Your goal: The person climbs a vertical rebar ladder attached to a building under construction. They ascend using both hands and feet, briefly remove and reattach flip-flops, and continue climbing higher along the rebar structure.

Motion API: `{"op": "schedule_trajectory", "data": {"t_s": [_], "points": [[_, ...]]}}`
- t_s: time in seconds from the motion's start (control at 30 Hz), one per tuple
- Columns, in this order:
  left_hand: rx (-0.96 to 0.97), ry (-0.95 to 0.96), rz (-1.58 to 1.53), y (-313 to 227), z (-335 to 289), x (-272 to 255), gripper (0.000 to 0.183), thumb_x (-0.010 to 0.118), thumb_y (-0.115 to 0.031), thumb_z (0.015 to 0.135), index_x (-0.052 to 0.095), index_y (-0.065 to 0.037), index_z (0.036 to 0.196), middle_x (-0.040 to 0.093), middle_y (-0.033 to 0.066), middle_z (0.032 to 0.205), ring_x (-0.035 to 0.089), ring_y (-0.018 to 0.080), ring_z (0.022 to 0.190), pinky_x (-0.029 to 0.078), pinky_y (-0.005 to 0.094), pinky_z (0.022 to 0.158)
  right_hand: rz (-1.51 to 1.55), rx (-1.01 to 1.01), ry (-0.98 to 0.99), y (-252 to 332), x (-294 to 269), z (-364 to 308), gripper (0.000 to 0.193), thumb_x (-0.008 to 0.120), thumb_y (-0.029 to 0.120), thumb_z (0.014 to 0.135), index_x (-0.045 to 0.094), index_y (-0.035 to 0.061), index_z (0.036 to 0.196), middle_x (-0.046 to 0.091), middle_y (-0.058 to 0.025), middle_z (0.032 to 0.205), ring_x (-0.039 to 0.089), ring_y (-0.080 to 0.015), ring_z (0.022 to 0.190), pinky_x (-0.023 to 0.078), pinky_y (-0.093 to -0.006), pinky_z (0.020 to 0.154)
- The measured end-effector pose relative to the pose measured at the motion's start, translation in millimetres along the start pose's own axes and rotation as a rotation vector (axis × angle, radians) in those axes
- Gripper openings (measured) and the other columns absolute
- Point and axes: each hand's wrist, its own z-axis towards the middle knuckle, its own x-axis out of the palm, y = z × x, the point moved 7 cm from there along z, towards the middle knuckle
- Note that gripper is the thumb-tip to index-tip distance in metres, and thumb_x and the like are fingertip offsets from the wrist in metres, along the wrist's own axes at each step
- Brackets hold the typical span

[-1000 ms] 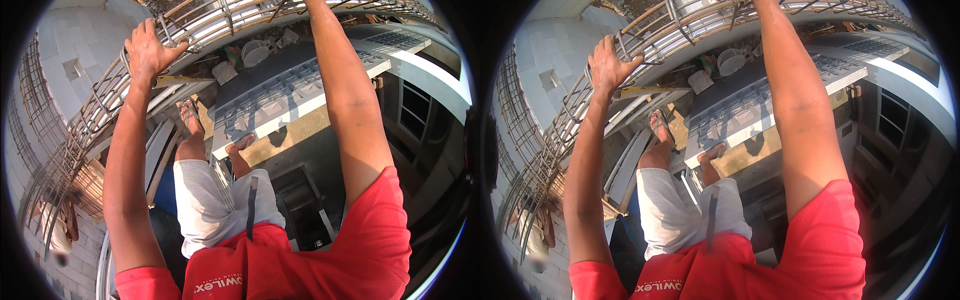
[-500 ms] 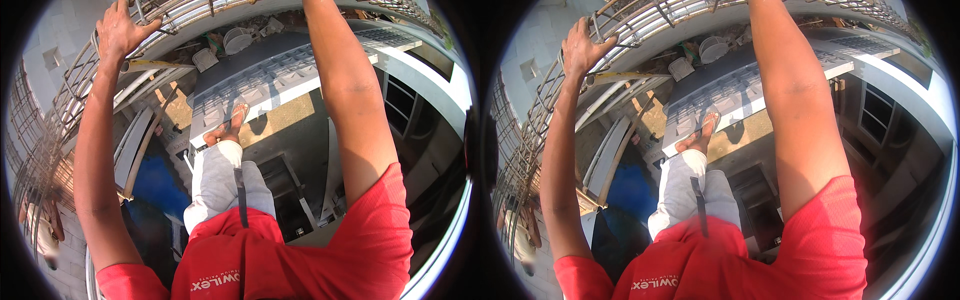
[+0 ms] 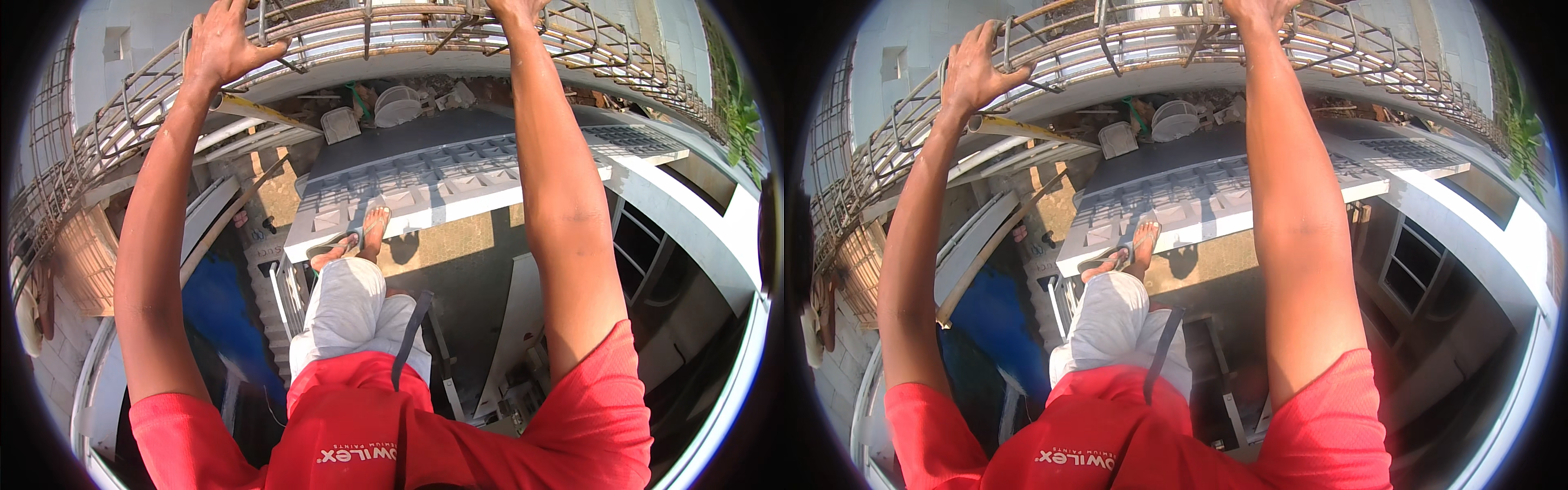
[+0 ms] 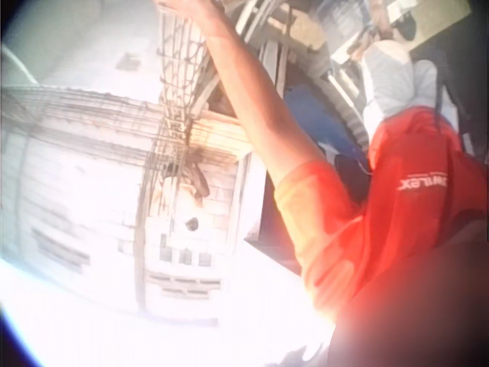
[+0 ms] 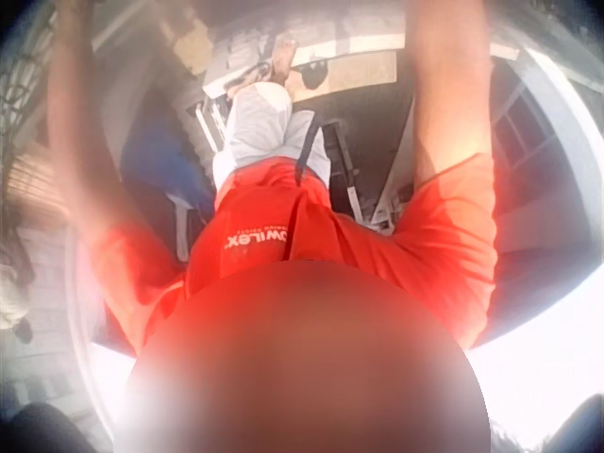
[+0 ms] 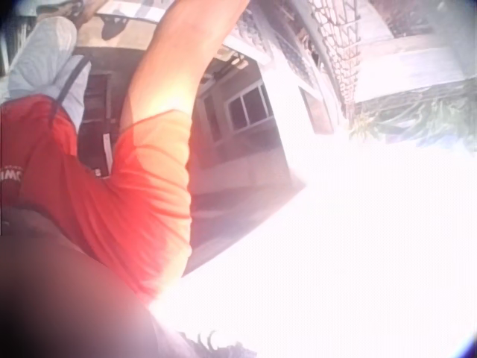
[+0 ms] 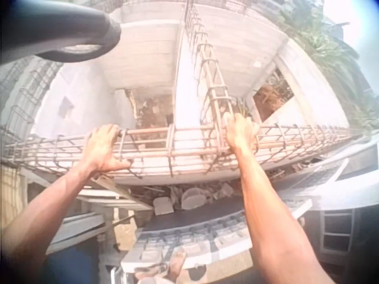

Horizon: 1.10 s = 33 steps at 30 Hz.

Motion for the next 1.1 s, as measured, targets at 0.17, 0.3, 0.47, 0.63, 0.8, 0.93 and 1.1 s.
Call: {"op": "schedule_trajectory", "data": {"t_s": [0.17, 0.3, 0.47, 0.63, 0.8, 0.93, 1.1], "points": [[-0.038, 0.011, 0.037, 3, -7, -2, 0.101, 0.08, -0.061, 0.074, 0.051, -0.002, 0.151, 0.061, 0.021, 0.143, 0.058, 0.0387, 0.132, 0.042, 0.0524, 0.115, 0.053, -0.007, -0.001, 5, 5, 3, 0.041, 0.048, 0.037, 0.109, 0.075, 0.009, 0.122, 0.073, -0.0282, 0.114, 0.064, -0.0487, 0.114, 0.041, -0.061, 0.107], [-0.018, -0.007, 0.03, -4, -2, -8, 0.096, 0.08, -0.061, 0.072, 0.054, -0.003, 0.145, 0.063, 0.0193, 0.135, 0.059, 0.0385, 0.129, 0.043, 0.0514, 0.112, 0.013, -0.061, -0.028, -4, 9, 6, 0.037, 0.048, 0.032, 0.108, 0.073, 0.0093, 0.124, 0.073, -0.0273, 0.114, 0.063, -0.0483, 0.115, 0.041, -0.0601, 0.107], [-0.033, 0.003, 0.005, -4, -2, -3, 0.096, 0.079, -0.061, 0.072, 0.055, -0.004, 0.145, 0.063, 0.0196, 0.135, 0.059, 0.0386, 0.129, 0.043, 0.052, 0.112, -0.023, -0.026, -0.021, -6, 14, 5, 0.035, 0.051, 0.029, 0.105, 0.074, 0.0077, 0.121, 0.072, -0.0272, 0.114, 0.062, -0.0481, 0.115, 0.042, -0.0589, 0.106], [-0.018, -0.069, 0.023, -6, -6, -9, 0.097, 0.08, -0.059, 0.071, 0.055, -0.004, 0.146, 0.062, 0.0199, 0.138, 0.058, 0.0396, 0.13, 0.043, 0.0528, 0.113, -0.074, -0.008, 0.029, -1, 5, 10, 0.034, 0.058, 0.033, 0.103, 0.078, 0.0059, 0.11, 0.075, -0.0246, 0.106, 0.067, -0.0454, 0.109, 0.046, -0.0556, 0.105], [-0.062, 0.014, -0.003, -5, -5, -11, 0.101, 0.082, -0.055, 0.068, 0.052, -0.004, 0.15, 0.06, 0.0219, 0.142, 0.056, 0.0388, 0.134, 0.04, 0.0524, 0.116, 0.03, -0.087, 0.093, 5, 5, 2, 0.041, 0.056, 0.038, 0.11, 0.08, 0.0043, 0.11, 0.078, -0.0133, 0.094, 0.061, -0.0272, 0.118, 0.027, -0.0531, 0.115], [-0.051, -0.017, 0.028, -2, -6, -6, 0.102, 0.082, -0.056, 0.069, 0.052, -0.002, 0.15, 0.059, 0.0225, 0.145, 0.054, 0.0392, 0.136, 0.04, 0.0522, 0.118, 0.032, -0.078, 0.105, 2, 10, 2, 0.049, 0.052, 0.048, 0.11, 0.079, 0.0076, 0.12, 0.078, -0.0165, 0.102, 0.064, -0.0333, 0.116, 0.029, -0.0545, 0.112], [-0.041, -0.044, 0.029, -3, -6, -7, 0.102, 0.083, -0.056, 0.07, 0.052, -0.001, 0.15, 0.058, 0.0232, 0.147, 0.053, 0.0402, 0.137, 0.04, 0.0515, 0.118, -0.009, -0.113, 0.128, 5, 9, 3, 0.049, 0.052, 0.045, 0.111, 0.079, 0.0059, 0.121, 0.077, -0.0179, 0.1, 0.063, -0.0344, 0.117, 0.029, -0.056, 0.113]]}}
